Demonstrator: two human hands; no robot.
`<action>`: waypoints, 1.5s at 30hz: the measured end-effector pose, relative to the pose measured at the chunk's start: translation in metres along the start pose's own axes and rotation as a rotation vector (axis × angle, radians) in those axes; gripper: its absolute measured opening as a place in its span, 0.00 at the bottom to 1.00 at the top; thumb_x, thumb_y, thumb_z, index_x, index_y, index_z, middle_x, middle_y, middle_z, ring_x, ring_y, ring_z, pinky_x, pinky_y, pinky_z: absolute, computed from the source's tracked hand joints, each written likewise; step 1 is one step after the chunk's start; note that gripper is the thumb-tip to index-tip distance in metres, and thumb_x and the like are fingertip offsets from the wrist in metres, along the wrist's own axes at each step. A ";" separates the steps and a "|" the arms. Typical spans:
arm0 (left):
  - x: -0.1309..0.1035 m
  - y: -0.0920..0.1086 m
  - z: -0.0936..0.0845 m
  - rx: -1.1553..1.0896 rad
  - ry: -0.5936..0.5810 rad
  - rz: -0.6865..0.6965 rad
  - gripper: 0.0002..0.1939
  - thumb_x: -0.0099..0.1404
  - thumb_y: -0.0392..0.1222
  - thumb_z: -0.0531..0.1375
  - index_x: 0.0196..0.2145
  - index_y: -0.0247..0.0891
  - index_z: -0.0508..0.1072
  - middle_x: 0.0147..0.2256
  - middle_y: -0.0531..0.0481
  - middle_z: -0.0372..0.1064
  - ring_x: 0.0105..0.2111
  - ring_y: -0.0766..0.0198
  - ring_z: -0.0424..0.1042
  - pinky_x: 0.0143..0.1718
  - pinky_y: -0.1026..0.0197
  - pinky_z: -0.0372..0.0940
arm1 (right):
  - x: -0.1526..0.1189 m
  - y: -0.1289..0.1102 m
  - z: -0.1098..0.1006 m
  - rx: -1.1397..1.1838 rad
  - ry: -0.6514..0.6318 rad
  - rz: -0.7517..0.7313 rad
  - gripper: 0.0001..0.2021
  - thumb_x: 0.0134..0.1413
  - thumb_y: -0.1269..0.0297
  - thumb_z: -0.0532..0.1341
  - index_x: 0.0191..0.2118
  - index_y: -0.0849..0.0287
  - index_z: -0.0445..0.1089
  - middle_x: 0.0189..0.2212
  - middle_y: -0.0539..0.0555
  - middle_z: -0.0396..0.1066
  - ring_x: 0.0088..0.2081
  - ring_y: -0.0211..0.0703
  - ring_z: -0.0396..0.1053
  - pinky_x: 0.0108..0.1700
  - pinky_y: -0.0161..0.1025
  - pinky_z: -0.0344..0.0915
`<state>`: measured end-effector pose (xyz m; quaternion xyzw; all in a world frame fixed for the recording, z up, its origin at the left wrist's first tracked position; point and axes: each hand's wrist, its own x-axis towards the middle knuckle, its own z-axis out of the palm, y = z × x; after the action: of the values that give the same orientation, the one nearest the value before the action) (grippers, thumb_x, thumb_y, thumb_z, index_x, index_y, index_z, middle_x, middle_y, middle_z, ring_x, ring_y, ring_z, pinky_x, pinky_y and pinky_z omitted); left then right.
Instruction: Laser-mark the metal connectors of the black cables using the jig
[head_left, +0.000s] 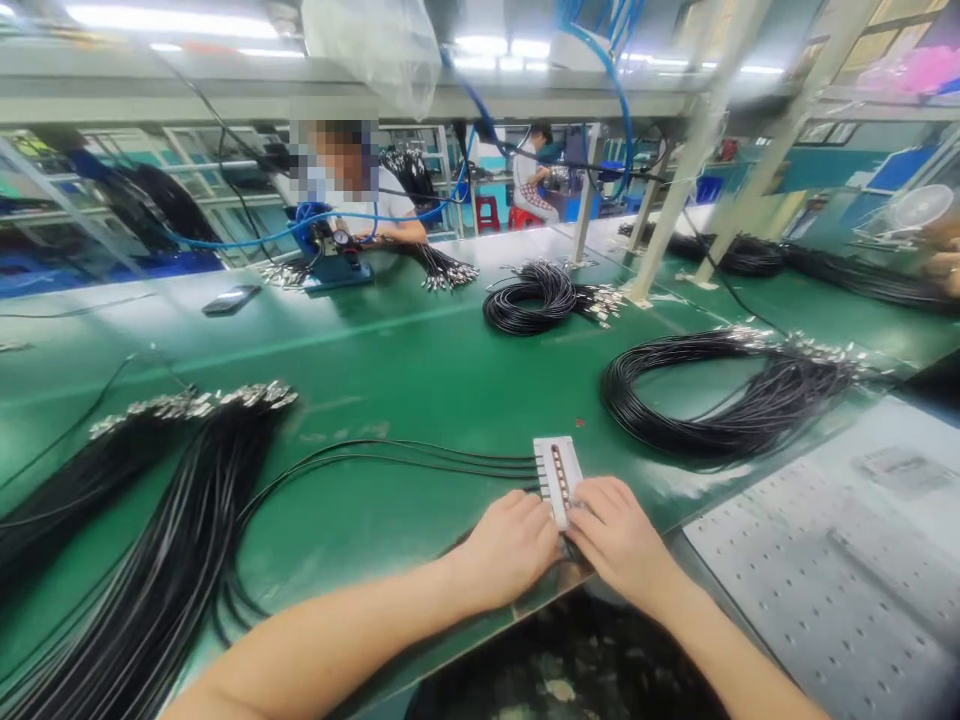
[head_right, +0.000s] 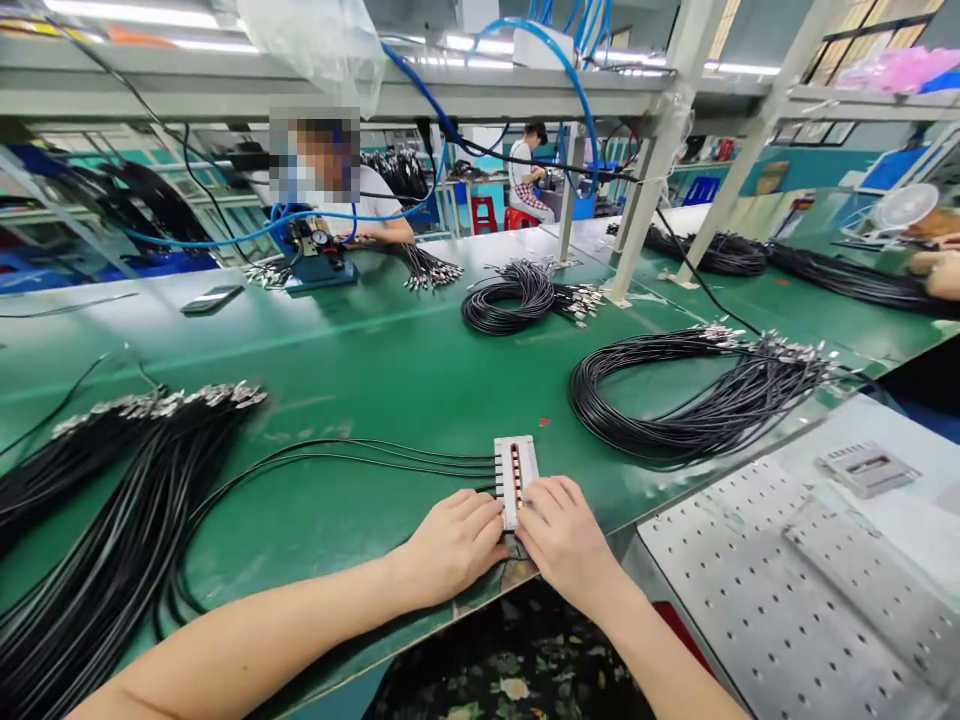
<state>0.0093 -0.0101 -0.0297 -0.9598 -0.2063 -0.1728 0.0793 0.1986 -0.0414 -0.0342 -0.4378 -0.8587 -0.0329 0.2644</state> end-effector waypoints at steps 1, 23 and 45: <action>-0.001 0.001 0.001 0.005 0.005 -0.005 0.09 0.66 0.37 0.48 0.31 0.33 0.64 0.31 0.45 0.65 0.33 0.60 0.64 0.34 0.57 0.58 | 0.000 -0.001 -0.001 -0.008 -0.015 -0.018 0.07 0.56 0.73 0.52 0.33 0.58 0.67 0.35 0.55 0.67 0.42 0.46 0.63 0.47 0.48 0.59; -0.003 -0.002 0.001 -0.102 -0.015 -0.081 0.05 0.63 0.36 0.52 0.30 0.36 0.66 0.36 0.47 0.67 0.45 0.55 0.61 0.50 0.45 0.51 | 0.122 0.088 0.056 0.094 -0.107 0.505 0.15 0.58 0.62 0.51 0.46 0.60 0.68 0.49 0.59 0.62 0.51 0.50 0.59 0.51 0.48 0.57; 0.024 -0.082 -0.023 -0.040 -0.483 -0.235 0.12 0.61 0.42 0.58 0.41 0.37 0.63 0.39 0.46 0.62 0.39 0.58 0.61 0.38 0.58 0.59 | 0.046 0.049 -0.005 0.123 -0.586 0.350 0.57 0.27 0.42 0.65 0.63 0.66 0.42 0.62 0.66 0.41 0.62 0.59 0.38 0.60 0.57 0.40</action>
<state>-0.0114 0.0672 0.0071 -0.9441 -0.3257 0.0494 -0.0116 0.2166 0.0209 -0.0167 -0.5527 -0.8103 0.1918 0.0338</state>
